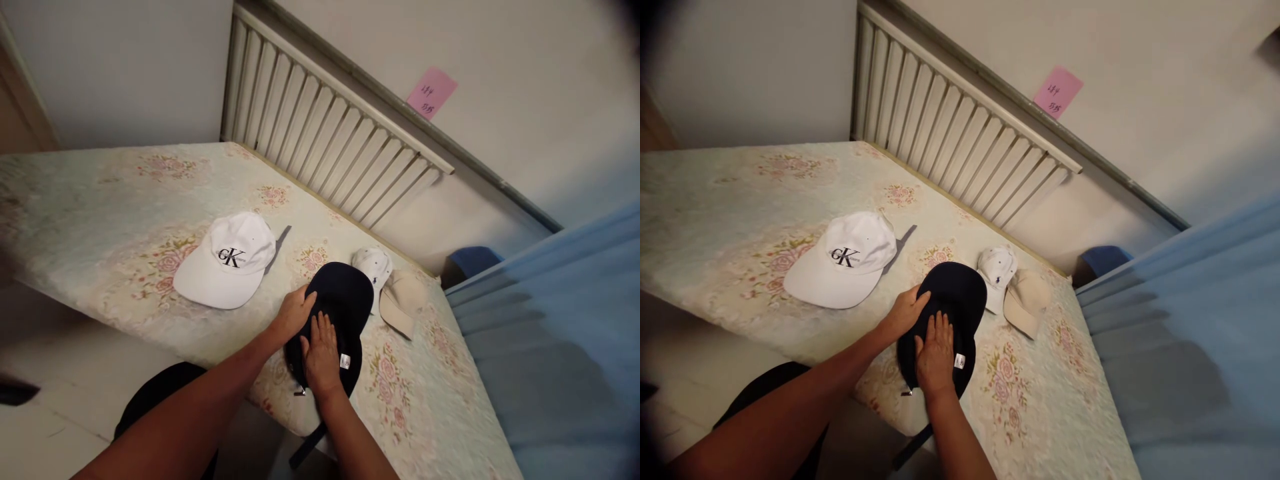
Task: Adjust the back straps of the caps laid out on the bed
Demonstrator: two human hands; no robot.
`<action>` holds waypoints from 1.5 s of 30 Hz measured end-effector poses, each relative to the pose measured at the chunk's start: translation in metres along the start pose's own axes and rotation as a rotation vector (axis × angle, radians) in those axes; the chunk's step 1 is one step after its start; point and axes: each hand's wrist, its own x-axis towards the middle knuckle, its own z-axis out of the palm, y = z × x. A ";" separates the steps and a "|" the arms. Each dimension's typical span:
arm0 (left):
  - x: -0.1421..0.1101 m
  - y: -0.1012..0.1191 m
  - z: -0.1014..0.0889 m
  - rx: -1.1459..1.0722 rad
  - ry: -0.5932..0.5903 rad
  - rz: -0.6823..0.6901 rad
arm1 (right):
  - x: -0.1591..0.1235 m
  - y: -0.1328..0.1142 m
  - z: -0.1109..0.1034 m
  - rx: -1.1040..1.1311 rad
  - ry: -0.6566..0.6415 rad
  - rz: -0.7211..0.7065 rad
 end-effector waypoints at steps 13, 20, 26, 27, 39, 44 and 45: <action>-0.001 0.005 0.000 0.012 -0.010 -0.001 | -0.014 -0.005 0.009 -0.028 0.079 0.196; -0.003 0.005 0.001 -0.013 -0.012 0.023 | -0.018 0.001 -0.003 -0.045 0.007 0.119; -0.005 0.004 0.002 0.001 -0.016 0.032 | -0.024 0.018 -0.006 -0.031 0.044 0.138; -0.006 0.004 0.002 -0.001 -0.023 0.036 | -0.025 0.019 -0.005 -0.030 0.053 0.156; -0.006 0.004 0.008 -0.024 -0.044 0.033 | -0.033 0.016 -0.004 -0.015 0.002 0.144; -0.007 0.006 0.008 -0.023 -0.039 0.001 | -0.040 0.015 -0.004 0.006 0.001 0.102; -0.007 0.007 0.008 -0.021 -0.038 -0.007 | -0.038 0.015 -0.004 0.014 0.011 0.099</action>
